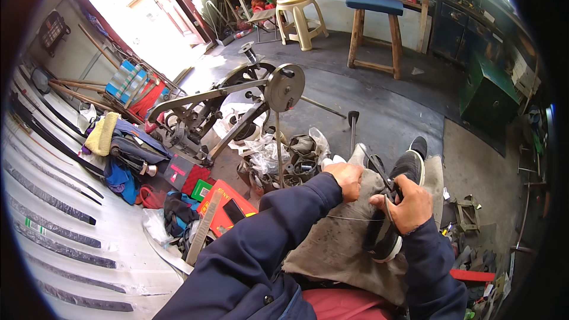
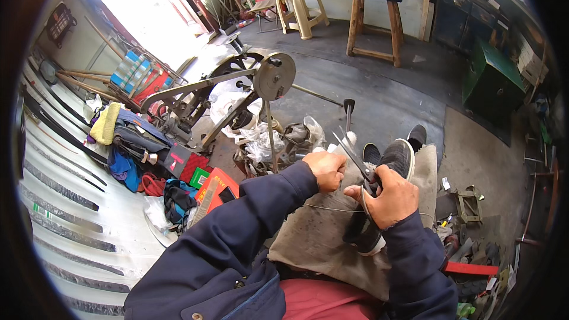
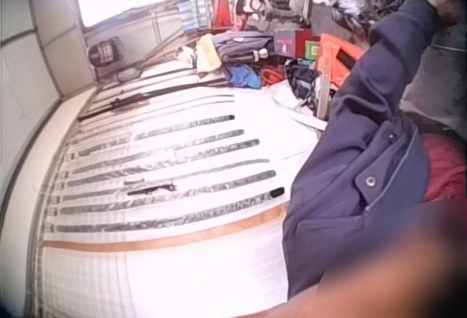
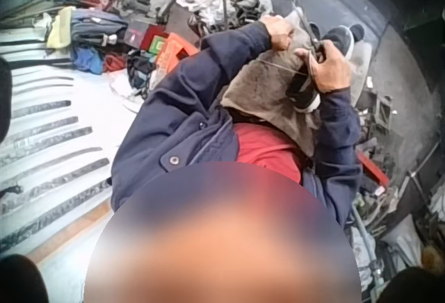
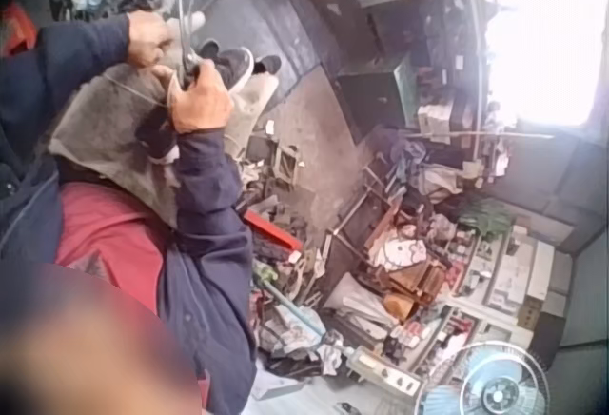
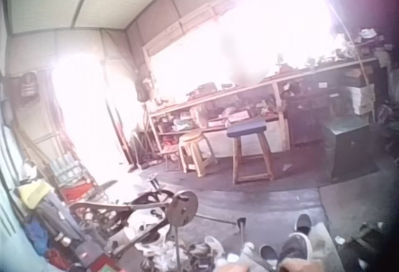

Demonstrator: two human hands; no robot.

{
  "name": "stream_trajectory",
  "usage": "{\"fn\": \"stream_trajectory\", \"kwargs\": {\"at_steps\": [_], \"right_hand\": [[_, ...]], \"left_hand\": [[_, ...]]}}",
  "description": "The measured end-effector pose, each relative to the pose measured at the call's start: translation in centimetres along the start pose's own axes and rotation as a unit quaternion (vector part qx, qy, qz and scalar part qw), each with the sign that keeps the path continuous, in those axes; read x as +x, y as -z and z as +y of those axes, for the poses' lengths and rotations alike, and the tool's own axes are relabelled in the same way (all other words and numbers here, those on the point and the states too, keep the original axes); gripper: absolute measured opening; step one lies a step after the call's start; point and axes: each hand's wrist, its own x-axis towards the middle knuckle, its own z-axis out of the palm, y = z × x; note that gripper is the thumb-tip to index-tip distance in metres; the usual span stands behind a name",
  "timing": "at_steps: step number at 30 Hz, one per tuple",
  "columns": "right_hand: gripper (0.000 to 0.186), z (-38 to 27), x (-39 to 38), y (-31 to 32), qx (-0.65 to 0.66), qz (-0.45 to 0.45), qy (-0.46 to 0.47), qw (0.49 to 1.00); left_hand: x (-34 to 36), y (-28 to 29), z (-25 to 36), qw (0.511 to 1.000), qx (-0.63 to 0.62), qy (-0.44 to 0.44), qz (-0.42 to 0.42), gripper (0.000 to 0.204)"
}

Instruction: The person cuts a thread with shears and then sews a shoe using a needle and thread. They repeatedly insert the needle through the shoe's sole and pull the thread to secure the stitching.

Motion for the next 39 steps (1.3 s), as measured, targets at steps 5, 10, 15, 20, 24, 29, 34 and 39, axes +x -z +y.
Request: {"fn": "stream_trajectory", "kwargs": {"at_steps": [5, 10, 15, 20, 24, 29, 34, 39], "right_hand": [[0.063, 0.6, -0.4, 0.5, 0.076, -0.009, -0.031, 0.997], [0.055, 0.1, -1.7, 0.6, 0.078, -0.035, -0.021, 0.996], [0.067, -1.0, -3.0, -0.8, -0.009, -0.021, 0.071, 0.997], [0.072, -1.6, -3.2, -1.9, -0.045, -0.02, 0.104, 0.993], [0.071, -2.2, -3.3, -2.4, -0.031, -0.032, 0.092, 0.995], [0.072, -2.7, -3.2, -2.6, -0.027, -0.034, 0.09, 0.995], [0.072, -2.8, -3.0, -2.7, -0.032, -0.04, 0.086, 0.995], [0.071, -2.8, -3.0, -2.9, -0.023, -0.04, 0.08, 0.996]], "left_hand": [[-0.1, 0.1, -0.5, 0.999, -0.034, -0.007, 0.0, 0.017], [0.2, -0.1, -1.0, 0.999, -0.047, -0.001, -0.022, 0.016], [0.7, 0.1, -2.0, 0.993, -0.104, -0.037, -0.038, 0.019], [0.9, 0.0, -2.7, 0.989, -0.14, -0.038, -0.042, 0.022], [0.7, -0.1, -2.5, 0.988, -0.148, -0.025, -0.023, 0.021], [0.4, 0.1, -2.3, 0.986, -0.163, -0.019, -0.019, 0.02], [0.3, 0.1, -2.3, 0.989, -0.143, -0.03, -0.013, 0.021], [0.4, 0.1, -2.4, 0.988, -0.152, -0.024, -0.023, 0.02]]}}
